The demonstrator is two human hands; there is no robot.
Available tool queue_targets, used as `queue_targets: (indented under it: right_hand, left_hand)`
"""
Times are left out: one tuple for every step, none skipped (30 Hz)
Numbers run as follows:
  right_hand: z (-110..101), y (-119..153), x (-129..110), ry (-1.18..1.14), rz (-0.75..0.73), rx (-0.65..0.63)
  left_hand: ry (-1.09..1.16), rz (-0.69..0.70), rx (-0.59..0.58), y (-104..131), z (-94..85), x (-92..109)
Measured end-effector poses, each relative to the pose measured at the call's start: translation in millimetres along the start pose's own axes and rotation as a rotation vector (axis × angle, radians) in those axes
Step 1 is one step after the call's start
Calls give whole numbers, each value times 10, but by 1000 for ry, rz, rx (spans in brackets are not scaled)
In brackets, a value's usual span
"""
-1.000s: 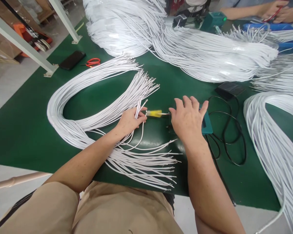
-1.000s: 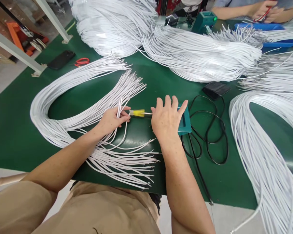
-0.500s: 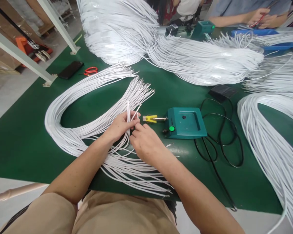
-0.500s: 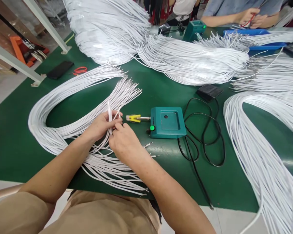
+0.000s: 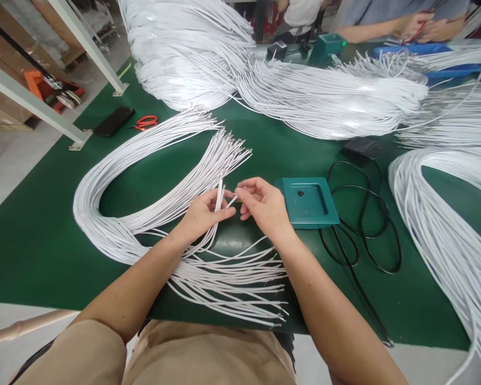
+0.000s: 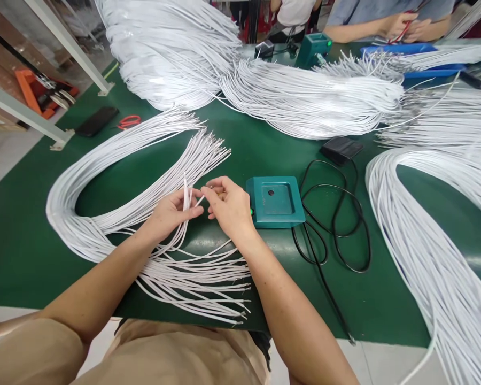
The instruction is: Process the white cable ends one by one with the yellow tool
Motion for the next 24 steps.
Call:
queue_targets:
  right_hand:
    - [3, -7, 7, -51, 13, 2]
    - [7, -5, 6, -83, 18, 3]
    - [9, 3, -2, -101, 21, 6]
    - [12, 15, -16, -112, 23, 4]
    - [17, 28, -33, -122, 25, -2]
    - [22, 41, -50, -131, 28, -11]
    - [26, 51, -66, -139, 32, -20]
    - [32, 58, -77, -146, 35, -31]
    - [41, 62, -84, -153, 37, -44]
    - [54, 65, -85, -161, 39, -59]
    - [68, 64, -82, -171, 41, -73]
    - [84, 63, -73, -187, 47, -86]
    - [106, 62, -57, -211, 59, -100]
    - [133, 64, -35, -241, 80, -118]
    - [165, 69, -8, -277, 110, -138]
    - [199, 76, 24, -316, 147, -158]
    - [233, 87, 56, -358, 189, -179]
    - [266, 99, 85, -397, 229, -200]
    - [294, 111, 112, -426, 266, -219]
    - [307, 117, 136, -442, 295, -226]
    - [300, 112, 156, -445, 311, -216]
    - [277, 98, 167, -436, 311, -193]
    - [244, 78, 169, -418, 298, -163]
    - [212, 59, 162, -400, 279, -135]
  left_hand:
    - [4, 9, -4, 12, 16, 15]
    - [14, 27, 4, 20, 18, 43]
    - [28, 57, 22, 27, 8, 85]
    - [40, 98, 47, 34, -12, 139]
    - [46, 141, 73, 43, -36, 194]
    - [43, 177, 94, 51, -55, 240]
    - [33, 199, 106, 59, -65, 269]
    - [21, 204, 111, 63, -67, 280]
    - [11, 193, 112, 63, -66, 272]
    - [9, 173, 109, 63, -59, 253]
    - [17, 152, 103, 63, -51, 232]
    - [38, 133, 98, 65, -42, 213]
    - [64, 119, 96, 67, -34, 199]
    - [90, 110, 97, 70, -30, 189]
    - [113, 107, 97, 73, -23, 184]
    - [132, 106, 93, 75, -14, 182]
    - [144, 105, 87, 77, -4, 181]
    - [148, 105, 82, 77, 6, 182]
    - [147, 105, 76, 77, 16, 183]
    - [145, 104, 72, 77, 24, 183]
    - [141, 102, 67, 77, 34, 183]
    - [138, 99, 62, 80, 44, 183]
    - [136, 98, 54, 84, 58, 186]
    - [135, 99, 42, 92, 76, 190]
Point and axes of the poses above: each hand's wrist, its own y-axis away from the middle knuckle, its own z-axis out of the palm, x = y × z, the point moved 10 cm from there along -y, towards the middle knuckle, and after that the axes turned 11 degrees about x, right-handed, at the moved point
